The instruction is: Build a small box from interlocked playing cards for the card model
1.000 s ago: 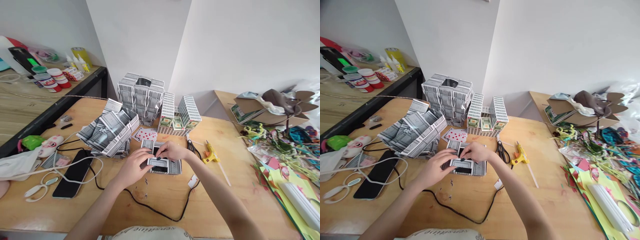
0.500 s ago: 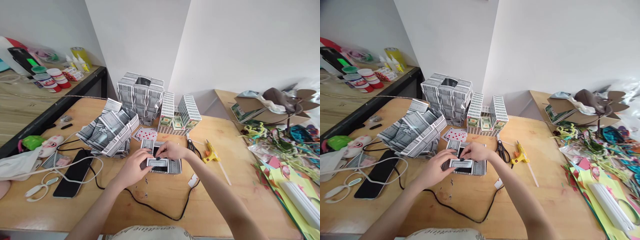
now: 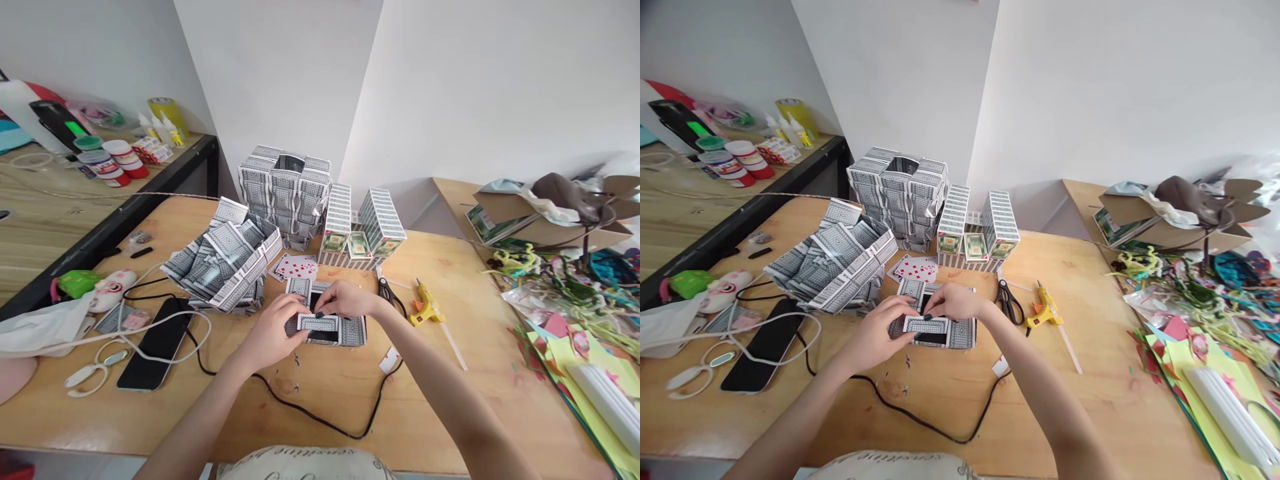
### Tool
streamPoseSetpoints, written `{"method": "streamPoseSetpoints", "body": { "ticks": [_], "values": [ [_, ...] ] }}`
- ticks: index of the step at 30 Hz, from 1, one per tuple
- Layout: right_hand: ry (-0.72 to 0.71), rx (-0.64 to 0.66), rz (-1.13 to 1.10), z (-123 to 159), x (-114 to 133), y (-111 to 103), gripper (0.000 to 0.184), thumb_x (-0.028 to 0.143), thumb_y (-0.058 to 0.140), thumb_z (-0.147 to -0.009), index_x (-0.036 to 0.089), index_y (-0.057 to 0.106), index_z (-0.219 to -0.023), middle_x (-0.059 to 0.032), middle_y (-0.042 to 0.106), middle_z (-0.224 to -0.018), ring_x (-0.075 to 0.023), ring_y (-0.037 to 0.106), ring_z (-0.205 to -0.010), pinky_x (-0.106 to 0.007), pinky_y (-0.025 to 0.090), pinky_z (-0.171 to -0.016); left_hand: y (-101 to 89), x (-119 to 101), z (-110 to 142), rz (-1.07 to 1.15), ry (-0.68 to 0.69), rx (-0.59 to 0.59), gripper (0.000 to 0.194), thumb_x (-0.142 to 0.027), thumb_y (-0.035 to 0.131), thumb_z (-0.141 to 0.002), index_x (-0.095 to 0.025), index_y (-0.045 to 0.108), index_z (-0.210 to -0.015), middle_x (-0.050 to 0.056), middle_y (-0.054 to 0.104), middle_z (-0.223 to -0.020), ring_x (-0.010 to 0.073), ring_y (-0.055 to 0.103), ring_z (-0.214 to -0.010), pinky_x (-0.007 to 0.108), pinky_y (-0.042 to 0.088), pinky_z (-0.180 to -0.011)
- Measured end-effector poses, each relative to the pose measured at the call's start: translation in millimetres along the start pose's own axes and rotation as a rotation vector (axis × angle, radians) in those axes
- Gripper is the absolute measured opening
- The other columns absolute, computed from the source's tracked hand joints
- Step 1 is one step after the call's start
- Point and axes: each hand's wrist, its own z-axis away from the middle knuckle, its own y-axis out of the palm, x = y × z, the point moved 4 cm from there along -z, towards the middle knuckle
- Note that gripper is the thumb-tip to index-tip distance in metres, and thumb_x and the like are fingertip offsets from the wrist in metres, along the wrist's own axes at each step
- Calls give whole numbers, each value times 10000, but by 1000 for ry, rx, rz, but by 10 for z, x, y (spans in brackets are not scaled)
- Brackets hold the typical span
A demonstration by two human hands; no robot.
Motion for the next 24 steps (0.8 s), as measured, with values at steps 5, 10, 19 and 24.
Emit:
{"method": "streamPoseSetpoints", "body": {
  "ticks": [5,10,19,24],
  "values": [
    [9,-7,-39,15,18,5,193,287,619,-670,155,695,-788,72,454,-424,-54,343,-330,-184,245,-340,4,1,5,-13,-19,4,200,-148,571,-719,-204,566,-910,65,567,-1058,207,511,-1063,373,429,-917],
    [-4,-14,-38,21,19,4,210,298,620,-676,148,695,-803,77,427,-393,-60,343,-329,-187,270,-353,-2,-2,7,-8,-15,4,219,-150,572,-717,-209,563,-928,64,565,-1061,210,514,-1061,377,434,-912],
    [-43,-27,-11,32,-21,-20,250,334,606,-696,151,688,-845,68,450,-405,-71,369,-347,-189,278,-361,0,-8,0,-4,-29,-10,220,-148,573,-715,-209,558,-927,56,567,-1047,204,526,-1039,371,438,-904],
    [-52,-36,-6,33,-8,-20,227,301,588,-705,149,687,-841,69,447,-393,-70,366,-333,-186,287,-356,-5,-12,-6,-6,-34,-14,221,-148,580,-710,-210,557,-920,54,565,-1042,206,522,-1040,372,435,-905]
  ]
}}
